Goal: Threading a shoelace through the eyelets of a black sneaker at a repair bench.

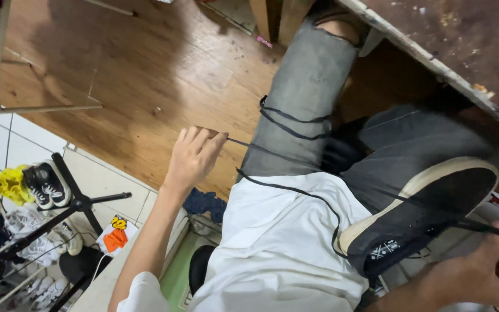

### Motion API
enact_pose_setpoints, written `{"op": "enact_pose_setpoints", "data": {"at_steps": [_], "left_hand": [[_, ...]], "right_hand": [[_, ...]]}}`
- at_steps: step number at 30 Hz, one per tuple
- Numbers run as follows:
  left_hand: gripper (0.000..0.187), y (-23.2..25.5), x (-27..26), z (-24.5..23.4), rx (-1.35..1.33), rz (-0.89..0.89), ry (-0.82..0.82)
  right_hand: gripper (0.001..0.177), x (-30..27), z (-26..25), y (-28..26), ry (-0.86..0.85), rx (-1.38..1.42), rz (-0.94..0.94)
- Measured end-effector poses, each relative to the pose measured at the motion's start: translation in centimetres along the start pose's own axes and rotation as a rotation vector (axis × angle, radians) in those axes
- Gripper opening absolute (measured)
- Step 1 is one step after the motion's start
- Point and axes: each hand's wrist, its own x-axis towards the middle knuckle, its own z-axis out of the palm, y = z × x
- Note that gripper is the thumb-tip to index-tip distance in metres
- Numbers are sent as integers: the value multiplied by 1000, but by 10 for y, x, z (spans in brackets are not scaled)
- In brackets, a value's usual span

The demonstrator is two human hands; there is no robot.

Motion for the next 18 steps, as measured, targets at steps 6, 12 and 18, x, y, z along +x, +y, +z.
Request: {"op": "enact_pose_setpoints", "data": {"at_steps": [6, 12, 18], "left_hand": [[17, -19, -33, 15, -17, -64, -3], [13, -30, -53, 27, 34, -100, 85], [9, -39, -71, 27, 72, -169, 42]], "right_hand": [[12, -2, 0, 4, -8, -28, -94], [6, 5, -1, -20, -161, -116, -232], [16, 1, -1, -9, -103, -42, -197]]}}
